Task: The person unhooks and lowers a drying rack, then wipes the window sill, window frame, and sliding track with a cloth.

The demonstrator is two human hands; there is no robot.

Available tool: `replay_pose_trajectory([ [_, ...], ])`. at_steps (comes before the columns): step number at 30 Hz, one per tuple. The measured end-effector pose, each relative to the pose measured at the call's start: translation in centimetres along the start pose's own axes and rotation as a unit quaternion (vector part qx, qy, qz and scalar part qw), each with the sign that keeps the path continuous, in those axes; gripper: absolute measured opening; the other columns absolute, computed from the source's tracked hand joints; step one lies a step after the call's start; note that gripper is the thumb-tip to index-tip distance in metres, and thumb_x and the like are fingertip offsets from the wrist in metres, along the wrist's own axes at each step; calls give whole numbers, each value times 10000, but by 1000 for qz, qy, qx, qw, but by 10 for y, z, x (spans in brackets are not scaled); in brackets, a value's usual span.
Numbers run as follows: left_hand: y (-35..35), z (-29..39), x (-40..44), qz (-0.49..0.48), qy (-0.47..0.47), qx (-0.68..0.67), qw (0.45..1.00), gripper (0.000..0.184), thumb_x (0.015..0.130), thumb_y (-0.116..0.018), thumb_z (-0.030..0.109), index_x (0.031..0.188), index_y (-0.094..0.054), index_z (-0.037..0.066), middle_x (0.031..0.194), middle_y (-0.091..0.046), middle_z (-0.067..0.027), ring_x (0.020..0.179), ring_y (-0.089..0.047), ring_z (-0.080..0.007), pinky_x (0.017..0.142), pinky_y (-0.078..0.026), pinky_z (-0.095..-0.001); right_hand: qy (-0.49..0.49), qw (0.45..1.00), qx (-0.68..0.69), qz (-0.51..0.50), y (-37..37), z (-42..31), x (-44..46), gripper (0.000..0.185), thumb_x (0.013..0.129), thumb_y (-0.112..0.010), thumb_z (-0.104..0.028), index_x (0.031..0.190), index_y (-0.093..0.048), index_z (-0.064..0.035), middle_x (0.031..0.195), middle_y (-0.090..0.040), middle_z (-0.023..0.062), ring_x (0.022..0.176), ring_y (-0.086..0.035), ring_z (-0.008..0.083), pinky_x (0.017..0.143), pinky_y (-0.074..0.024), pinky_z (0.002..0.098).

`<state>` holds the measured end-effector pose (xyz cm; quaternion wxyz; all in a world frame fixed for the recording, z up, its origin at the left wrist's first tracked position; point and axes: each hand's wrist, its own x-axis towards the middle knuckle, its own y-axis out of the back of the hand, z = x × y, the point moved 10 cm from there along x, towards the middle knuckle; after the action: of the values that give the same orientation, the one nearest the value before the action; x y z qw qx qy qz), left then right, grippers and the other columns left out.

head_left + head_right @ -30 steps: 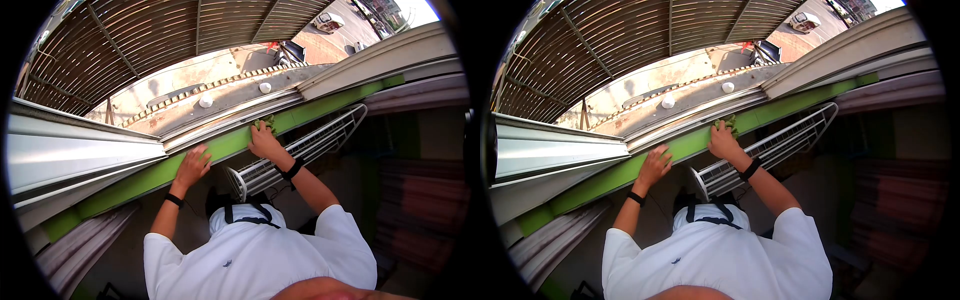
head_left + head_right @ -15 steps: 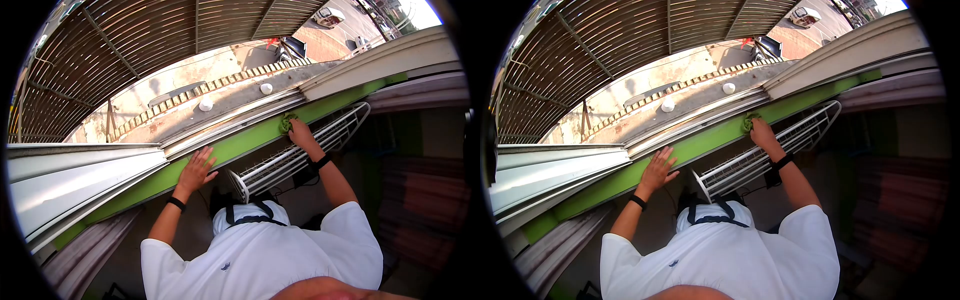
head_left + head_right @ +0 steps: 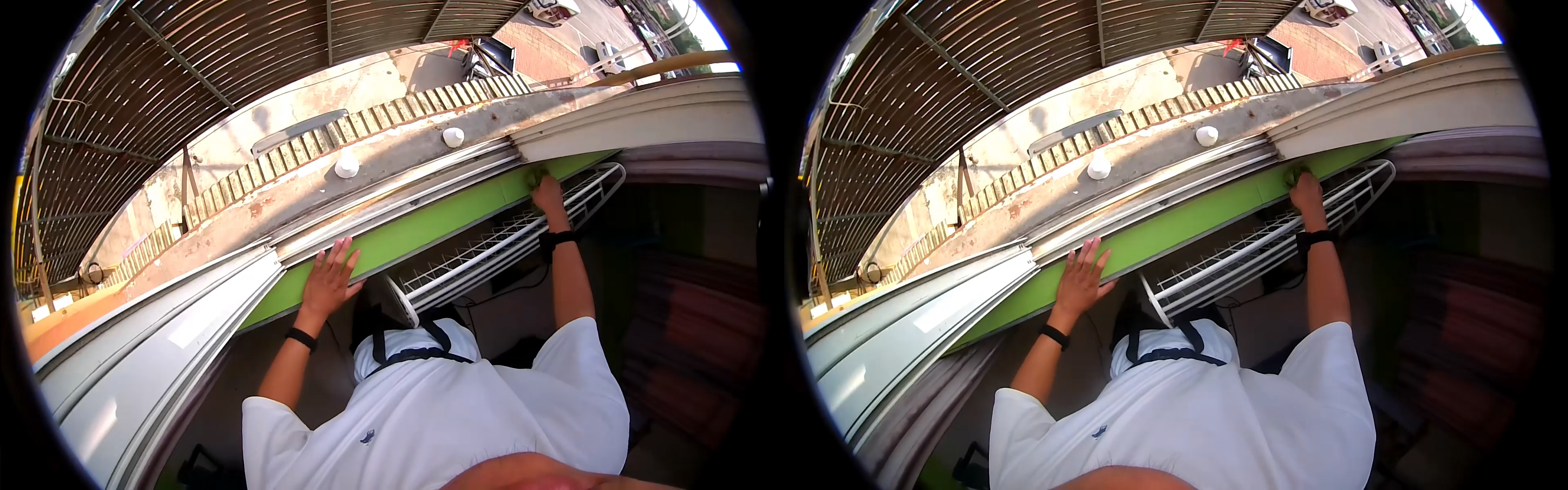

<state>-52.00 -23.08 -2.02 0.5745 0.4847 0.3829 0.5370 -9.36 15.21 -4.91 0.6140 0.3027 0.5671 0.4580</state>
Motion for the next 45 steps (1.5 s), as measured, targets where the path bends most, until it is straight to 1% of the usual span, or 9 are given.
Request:
replay_pose_trajectory([
  [3,-4,0,0,-4,-2,16,1000,784,823,-705,523,1455,-413,162,1605,-271,-97,1503,-202,-242,1211,-132,-468,9,990,63,125,5,-1,-17,346,938,-603,-226,1079,-612,89,1065,-628,298,936,-649,421,776,-567,519],
  [9,-3,-1,0,-16,-5,14,1000,776,826,-694,537,1448,-426,158,1600,-286,-81,1500,-210,-224,1219,-79,-456,-26,997,29,-63,11,-83,-69,389,941,-604,-309,1009,-657,70,1070,-641,280,837,-683,425,713,-583,510],
  [18,3,1,0,0,-7,14,1000,724,872,-638,542,1452,-437,158,1590,-307,-60,1486,-239,-223,1207,-137,-449,93,995,17,29,12,-221,-158,436,945,-617,-322,1100,-582,84,984,-613,210,822,-682,396,698,-587,500],
  [22,-3,-1,-1,-43,2,2,999,765,854,-652,542,1472,-409,162,1605,-273,-62,1488,-234,-226,1204,-156,-455,154,962,226,18,20,-180,-132,342,895,-683,-259,1060,-666,40,997,-666,228,899,-661,412,778,-534,465],
  [27,-7,-2,-1,-26,0,5,1000,774,848,-655,539,1469,-403,152,1604,-270,-58,1490,-228,-229,1189,-207,-468,64,953,262,138,12,-95,-93,323,875,-683,-252,1039,-690,26,980,-663,252,934,-633,433,808,-505,479],
  [31,-10,-2,-3,-31,9,-11,999,757,851,-649,548,1452,-418,149,1594,-290,-55,1489,-229,-219,1204,-156,-456,75,969,168,162,19,-148,-123,327,917,-604,-246,987,-649,70,1042,-596,252,957,-608,435,825,-501,497],
  [33,-6,-1,-2,-17,3,-9,1000,755,851,-651,545,1439,-423,130,1599,-278,-53,1489,-230,-211,1205,-158,-450,68,985,152,46,33,-200,-157,363,958,-578,-242,1017,-635,111,1124,-567,286,936,-620,439,836,-516,499],
  [38,4,-3,0,-23,17,-38,999,757,822,-699,483,1421,-424,112,1604,-265,-53,1492,-225,-211,1197,-209,-452,237,961,110,88,22,-291,-219,404,917,-651,-247,1041,-627,137,1151,-514,275,1000,-591,419,833,-515,509],
  [45,10,-1,2,-8,7,-49,999,763,808,-711,473,1413,-412,116,1604,-257,-62,1490,-227,-226,1182,-241,-475,272,929,250,24,19,-283,-197,350,803,-742,-211,956,-630,83,1073,-488,259,957,-555,449,799,-493,514],
])
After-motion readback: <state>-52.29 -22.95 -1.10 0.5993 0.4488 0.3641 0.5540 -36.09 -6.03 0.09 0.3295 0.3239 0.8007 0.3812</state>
